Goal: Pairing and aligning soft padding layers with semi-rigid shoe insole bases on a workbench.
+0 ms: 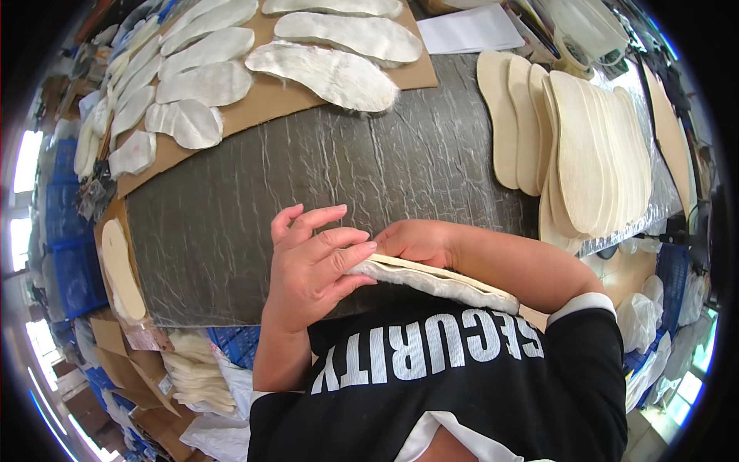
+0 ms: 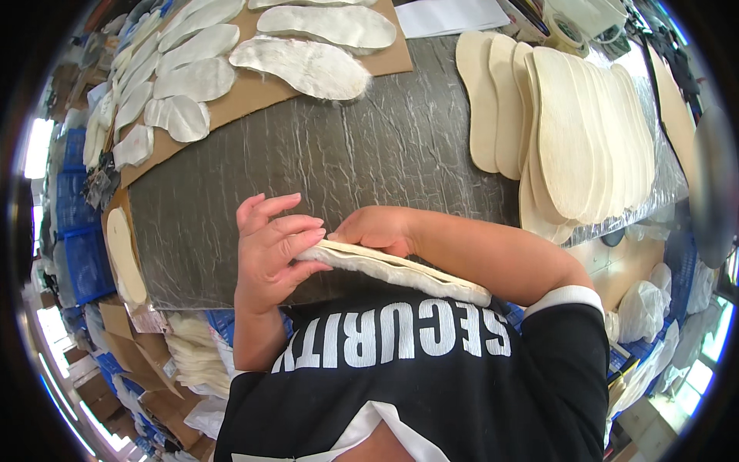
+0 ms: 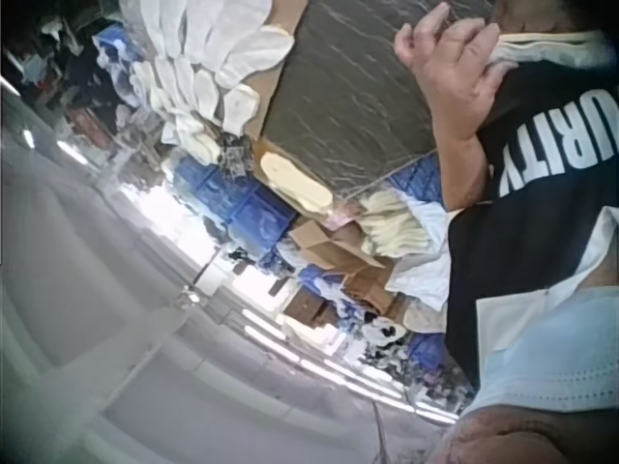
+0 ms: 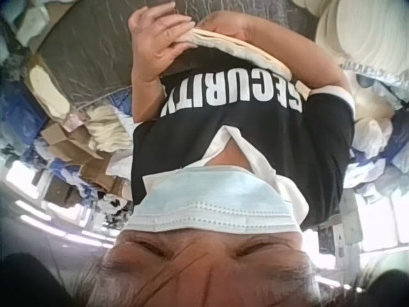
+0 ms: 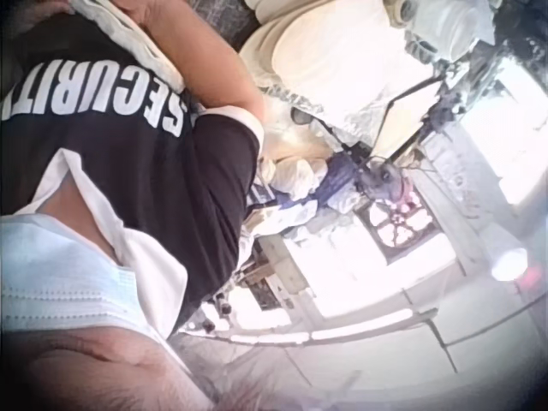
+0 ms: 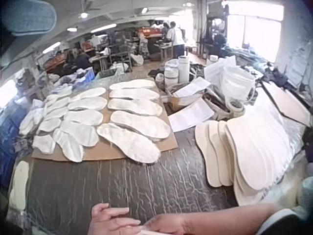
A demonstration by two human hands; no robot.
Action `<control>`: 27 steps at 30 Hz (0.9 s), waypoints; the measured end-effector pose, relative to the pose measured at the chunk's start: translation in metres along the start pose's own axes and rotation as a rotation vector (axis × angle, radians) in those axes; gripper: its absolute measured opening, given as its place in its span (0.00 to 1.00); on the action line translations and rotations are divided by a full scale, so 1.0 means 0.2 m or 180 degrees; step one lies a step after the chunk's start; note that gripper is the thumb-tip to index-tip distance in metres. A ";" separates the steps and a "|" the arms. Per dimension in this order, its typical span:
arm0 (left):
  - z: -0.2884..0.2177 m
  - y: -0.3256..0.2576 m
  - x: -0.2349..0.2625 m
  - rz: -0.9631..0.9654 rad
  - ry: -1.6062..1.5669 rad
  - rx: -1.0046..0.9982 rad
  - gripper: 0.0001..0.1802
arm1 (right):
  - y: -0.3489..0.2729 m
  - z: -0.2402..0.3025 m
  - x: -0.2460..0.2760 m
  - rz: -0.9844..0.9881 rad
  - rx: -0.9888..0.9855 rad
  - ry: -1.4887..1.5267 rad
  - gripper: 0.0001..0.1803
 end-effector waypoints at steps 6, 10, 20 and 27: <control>-0.08 0.01 -0.03 0.0031 0.0133 -0.0064 0.20 | 0.02 -0.01 -0.04 0.0014 -0.0016 -0.0030 0.10; -0.07 0.02 -0.04 -0.0005 0.0218 -0.0016 0.20 | 0.03 -0.02 -0.04 0.0062 -0.0033 -0.0182 0.07; -0.01 -0.02 -0.06 0.0089 -0.0057 0.0029 0.17 | -0.08 0.12 -0.02 -0.0610 0.0547 -0.2678 0.16; 0.08 -0.10 -0.08 0.0032 -0.0347 0.0541 0.15 | -0.45 0.30 -0.13 -0.0648 0.1368 -0.4605 0.19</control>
Point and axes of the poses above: each hand's wrist, its own y-axis towards the middle knuckle, its own x-axis out of the back of the hand, z = x × y, the point moved 4 cm from there along y, towards the middle knuckle, and after that the axes turned 9 degrees about -y, right-handed, at the moved point
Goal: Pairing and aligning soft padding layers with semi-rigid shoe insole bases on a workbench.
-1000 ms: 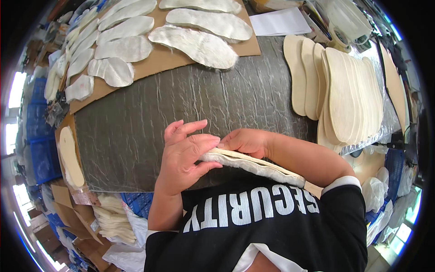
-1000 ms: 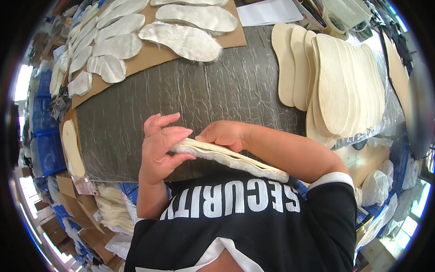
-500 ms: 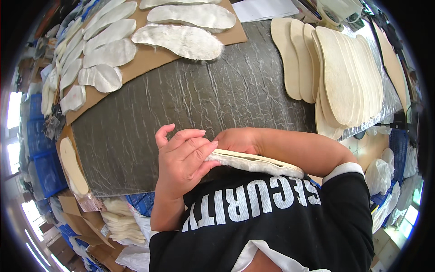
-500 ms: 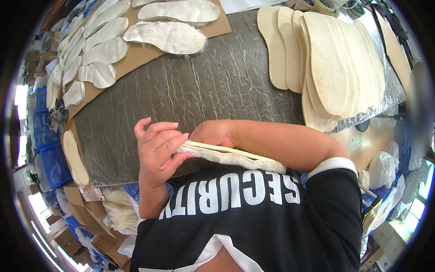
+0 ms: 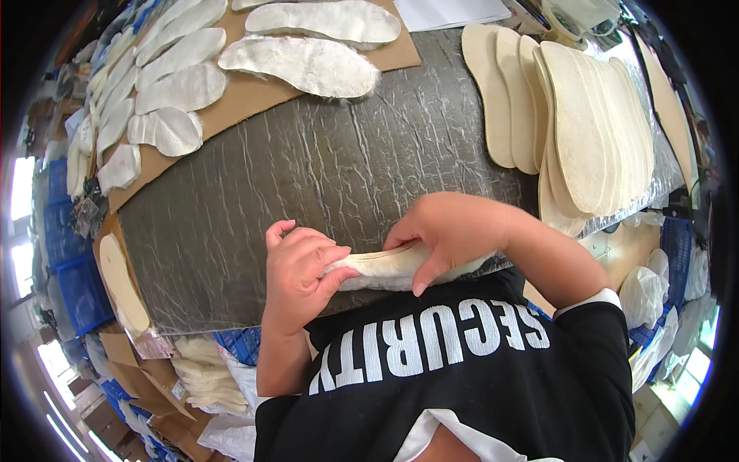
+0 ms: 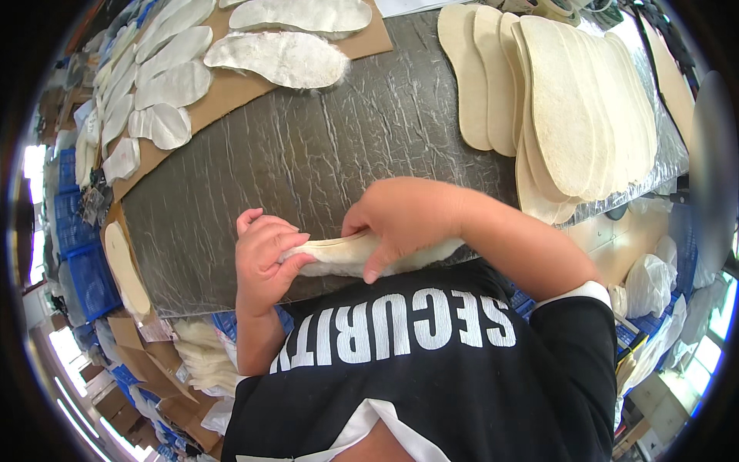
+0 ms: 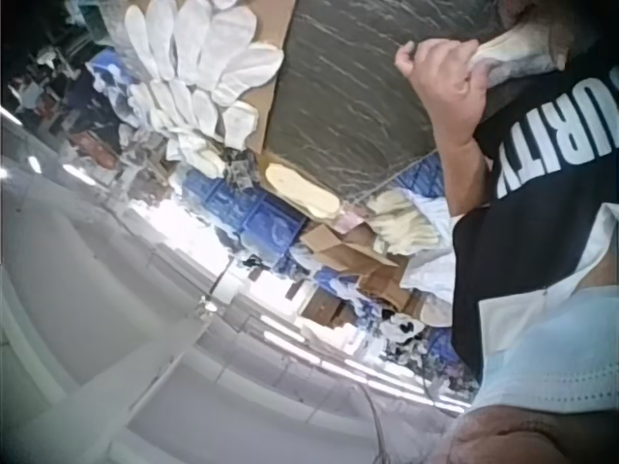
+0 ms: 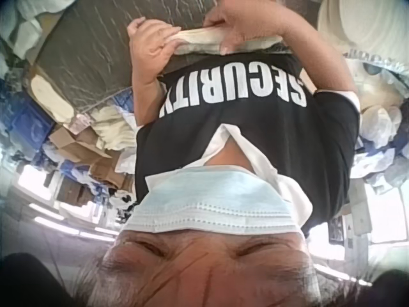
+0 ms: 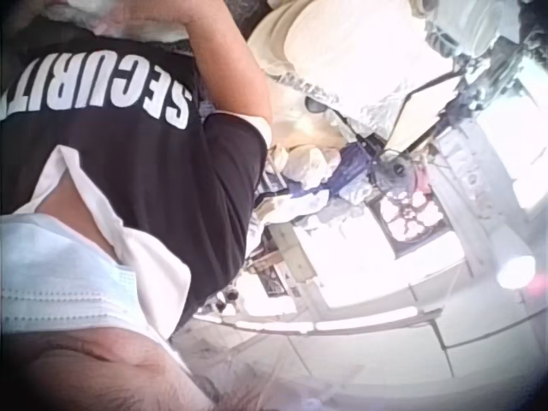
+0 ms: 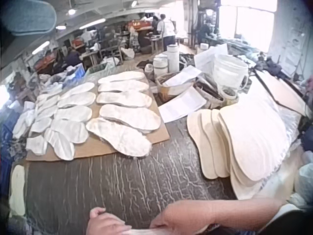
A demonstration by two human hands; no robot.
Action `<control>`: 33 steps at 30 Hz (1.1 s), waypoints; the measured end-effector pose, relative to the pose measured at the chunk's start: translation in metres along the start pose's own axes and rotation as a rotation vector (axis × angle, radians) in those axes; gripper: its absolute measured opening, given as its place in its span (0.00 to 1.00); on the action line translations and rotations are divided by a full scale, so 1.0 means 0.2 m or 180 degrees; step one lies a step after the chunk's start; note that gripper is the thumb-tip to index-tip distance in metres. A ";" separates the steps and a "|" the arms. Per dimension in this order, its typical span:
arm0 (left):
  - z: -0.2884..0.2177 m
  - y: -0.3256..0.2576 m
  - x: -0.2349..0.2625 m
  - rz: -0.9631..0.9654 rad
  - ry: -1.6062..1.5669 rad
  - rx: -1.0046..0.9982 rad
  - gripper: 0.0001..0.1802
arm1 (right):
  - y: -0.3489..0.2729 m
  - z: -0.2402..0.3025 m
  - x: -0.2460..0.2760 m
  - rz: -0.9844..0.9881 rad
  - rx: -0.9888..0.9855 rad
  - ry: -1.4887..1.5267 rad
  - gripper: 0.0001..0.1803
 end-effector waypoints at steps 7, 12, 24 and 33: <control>-0.10 0.03 -0.01 0.0060 0.0666 -0.0013 0.15 | 0.00 0.01 -0.08 -0.0385 -0.0617 -0.0544 0.13; -0.17 0.05 -0.08 0.0417 0.0610 -0.0095 0.12 | -0.04 0.08 -0.08 -0.0527 -0.0468 -0.0627 0.15; -0.17 0.06 -0.07 0.0306 0.0611 -0.0354 0.09 | -0.27 -0.04 -0.11 -0.1609 -0.0649 -0.0350 0.14; 0.05 0.05 -0.15 0.0574 0.1181 0.0535 0.33 | -0.13 -0.04 -0.22 -0.1445 -0.0573 -0.2551 0.51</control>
Point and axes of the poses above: each hand's wrist, its own y-axis towards the middle knuckle, its own x-axis out of the back of the hand, z = x × y, the point moved 4 cm from there along y, towards the middle knuckle, and after that the axes turned 9 degrees about -y, right-handed, at the moved point
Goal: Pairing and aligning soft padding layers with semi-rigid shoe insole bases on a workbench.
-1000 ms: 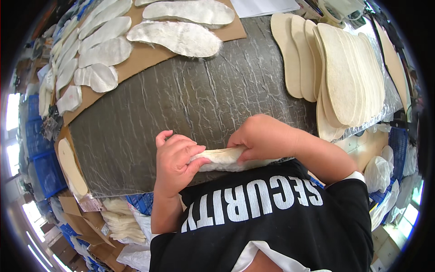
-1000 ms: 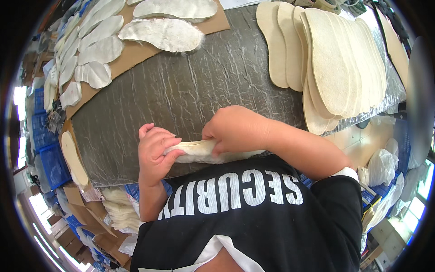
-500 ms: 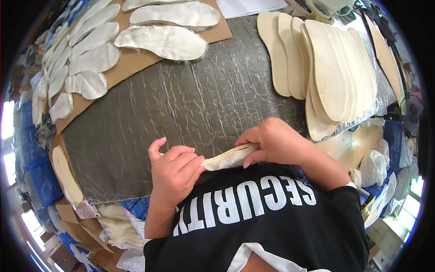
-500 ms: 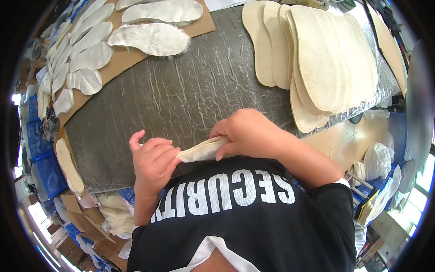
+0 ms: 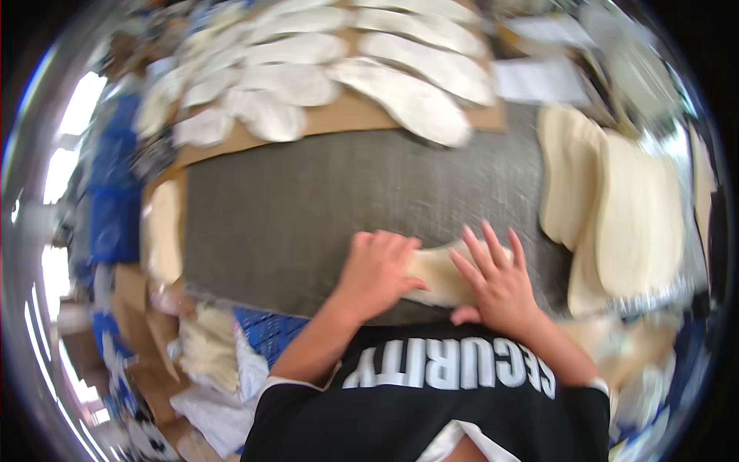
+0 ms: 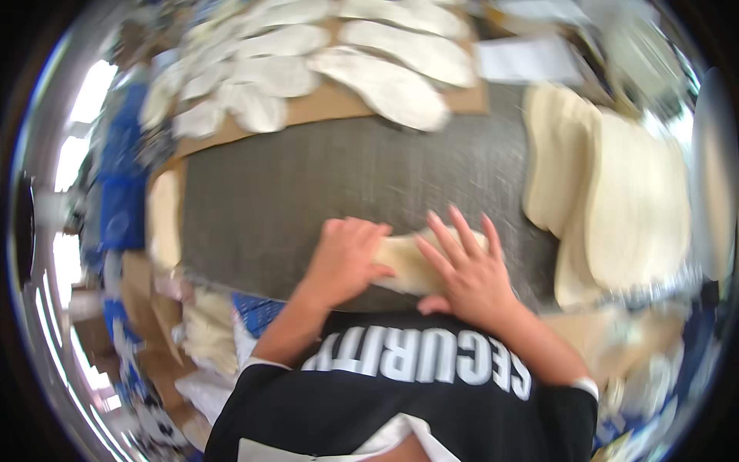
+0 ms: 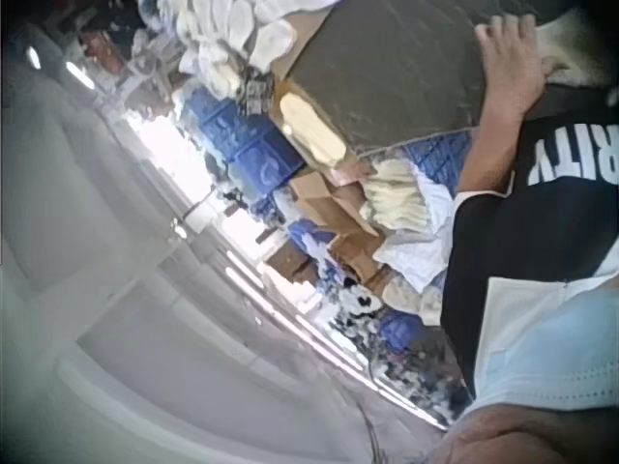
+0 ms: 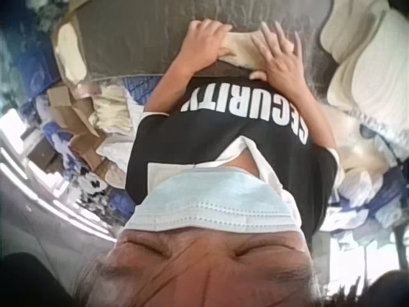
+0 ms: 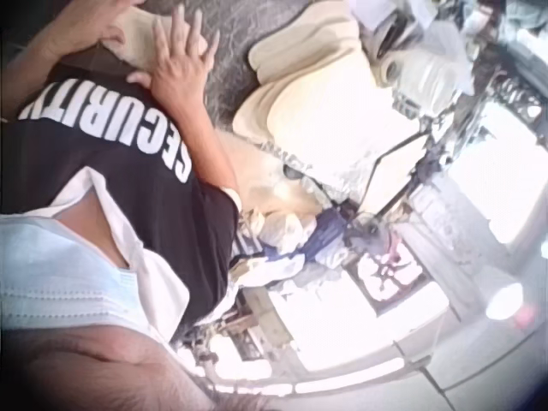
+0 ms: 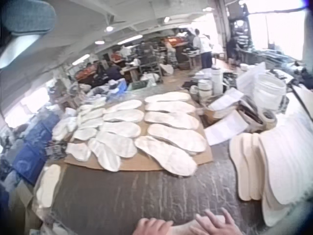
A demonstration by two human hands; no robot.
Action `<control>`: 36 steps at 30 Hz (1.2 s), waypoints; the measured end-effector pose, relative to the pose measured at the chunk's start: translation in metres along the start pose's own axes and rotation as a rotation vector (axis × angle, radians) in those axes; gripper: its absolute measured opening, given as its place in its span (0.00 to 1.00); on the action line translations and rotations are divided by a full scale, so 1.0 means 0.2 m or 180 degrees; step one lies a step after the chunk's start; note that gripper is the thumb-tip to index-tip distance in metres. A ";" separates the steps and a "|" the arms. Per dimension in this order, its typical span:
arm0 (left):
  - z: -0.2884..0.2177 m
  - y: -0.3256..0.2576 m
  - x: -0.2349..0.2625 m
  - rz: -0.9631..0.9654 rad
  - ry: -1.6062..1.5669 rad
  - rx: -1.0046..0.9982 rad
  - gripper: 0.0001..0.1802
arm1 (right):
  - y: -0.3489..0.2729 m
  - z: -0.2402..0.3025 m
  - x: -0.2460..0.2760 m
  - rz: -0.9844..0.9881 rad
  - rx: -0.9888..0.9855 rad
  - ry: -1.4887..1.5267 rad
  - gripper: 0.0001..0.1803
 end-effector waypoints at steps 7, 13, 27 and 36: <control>0.09 -0.03 -0.11 -0.0310 0.0154 0.0202 0.20 | -0.09 0.01 -0.17 0.0065 0.0209 -0.0501 0.62; 0.23 -0.21 0.08 0.0079 -0.0760 0.0518 0.11 | -0.19 -0.16 -0.15 -0.1031 -0.0619 0.1264 0.50; 1.67 -1.55 1.28 -0.1980 0.2956 0.2724 0.17 | -0.19 -0.05 0.02 -0.1740 -0.0187 0.1324 0.20; 0.48 0.03 0.42 -0.1221 0.0422 -0.0321 0.14 | -0.74 -0.47 0.39 -0.1700 -0.2151 -0.0839 0.21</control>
Point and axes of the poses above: each hand's wrist, its own y-axis towards the middle knuckle, its own x-axis out of the back of the hand, z = x × y, the point moved 4 cm from there along y, towards the middle knuckle, and after that the axes turned 9 degrees about -y, right-handed, at the moved point
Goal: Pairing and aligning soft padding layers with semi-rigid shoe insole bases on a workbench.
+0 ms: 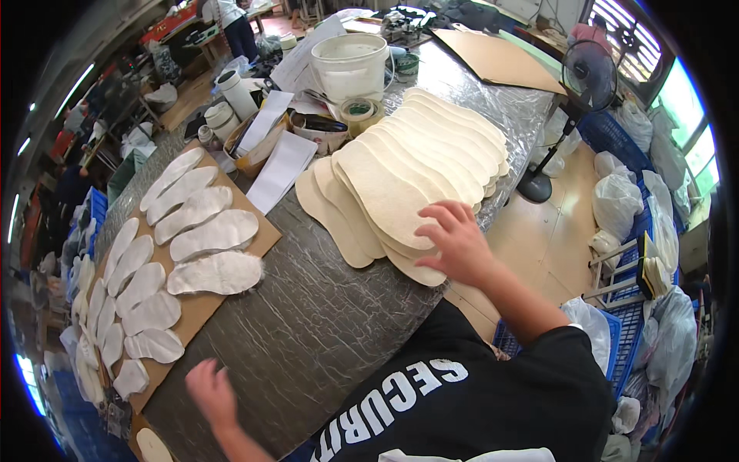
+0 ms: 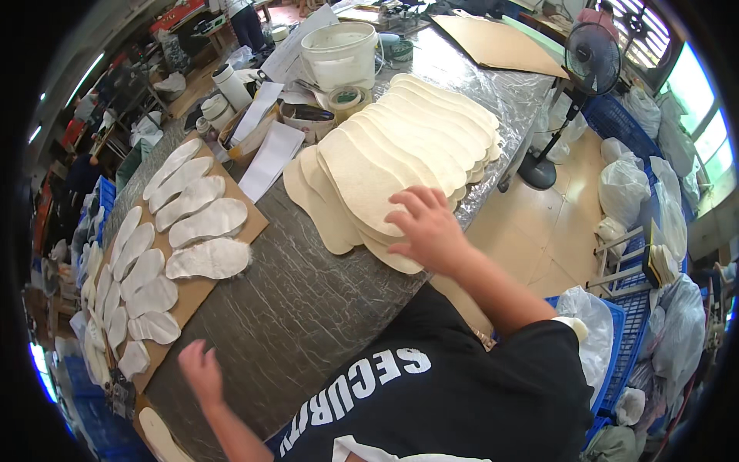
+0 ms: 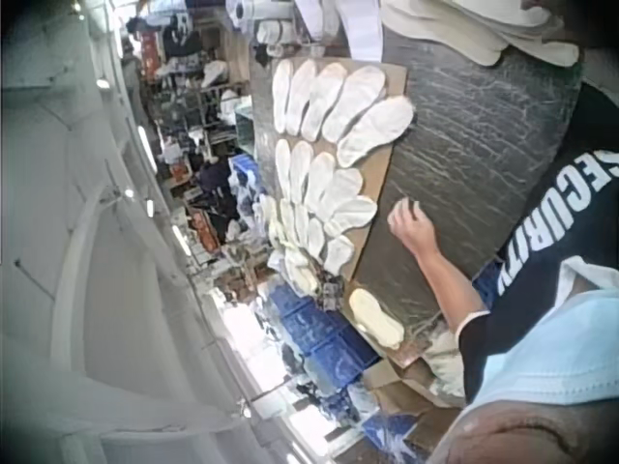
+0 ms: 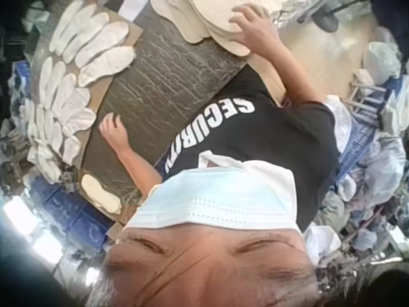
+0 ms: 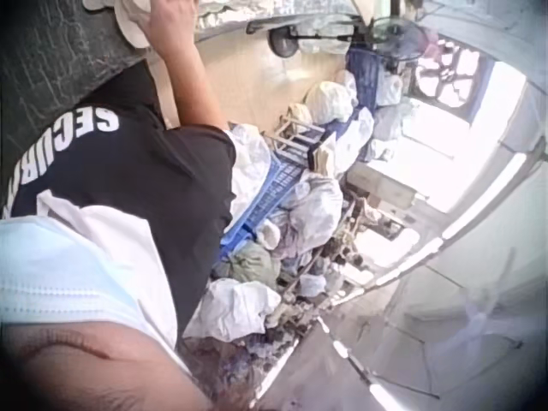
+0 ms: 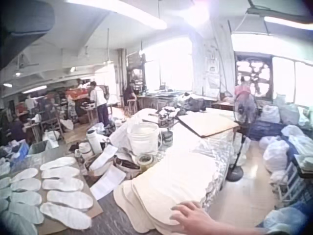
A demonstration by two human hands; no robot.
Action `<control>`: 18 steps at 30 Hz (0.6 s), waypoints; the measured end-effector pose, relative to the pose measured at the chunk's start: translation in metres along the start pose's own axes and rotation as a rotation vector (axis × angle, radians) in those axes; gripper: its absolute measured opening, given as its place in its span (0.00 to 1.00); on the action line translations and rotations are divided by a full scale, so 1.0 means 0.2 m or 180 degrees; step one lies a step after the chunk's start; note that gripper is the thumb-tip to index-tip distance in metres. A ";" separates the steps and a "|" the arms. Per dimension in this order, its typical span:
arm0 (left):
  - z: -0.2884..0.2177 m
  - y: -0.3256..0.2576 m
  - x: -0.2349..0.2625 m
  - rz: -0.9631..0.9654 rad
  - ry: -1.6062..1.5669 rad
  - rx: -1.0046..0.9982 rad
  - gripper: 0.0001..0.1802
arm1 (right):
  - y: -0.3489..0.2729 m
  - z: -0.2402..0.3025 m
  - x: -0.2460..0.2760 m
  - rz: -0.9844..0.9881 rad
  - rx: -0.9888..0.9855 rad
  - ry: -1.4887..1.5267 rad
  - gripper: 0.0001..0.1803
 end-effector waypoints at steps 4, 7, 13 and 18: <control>-0.83 0.33 -0.42 0.0541 -0.1307 -0.1751 0.12 | 0.04 -0.13 -0.02 0.0528 0.0463 -0.0115 0.16; -1.21 0.41 -0.64 0.0828 -0.1802 -0.2273 0.15 | 0.10 -0.07 0.03 0.0413 0.1006 -0.0301 0.10; -1.40 0.48 -0.87 0.1170 -0.1626 -0.2430 0.17 | 0.11 -0.10 0.02 0.0099 0.1487 -0.0358 0.05; -1.40 0.47 -0.92 0.1307 -0.1871 -0.2306 0.19 | 0.46 -0.31 0.35 -0.1532 -0.0064 0.0961 0.07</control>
Point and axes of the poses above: each hand's wrist, its own y-axis towards the middle knuckle, its own x-axis out of the back of the hand, z = x × y, the point moved 4 cm from there along y, towards the middle knuckle, and after that the axes turned 9 degrees about -y, right-handed, at the moved point
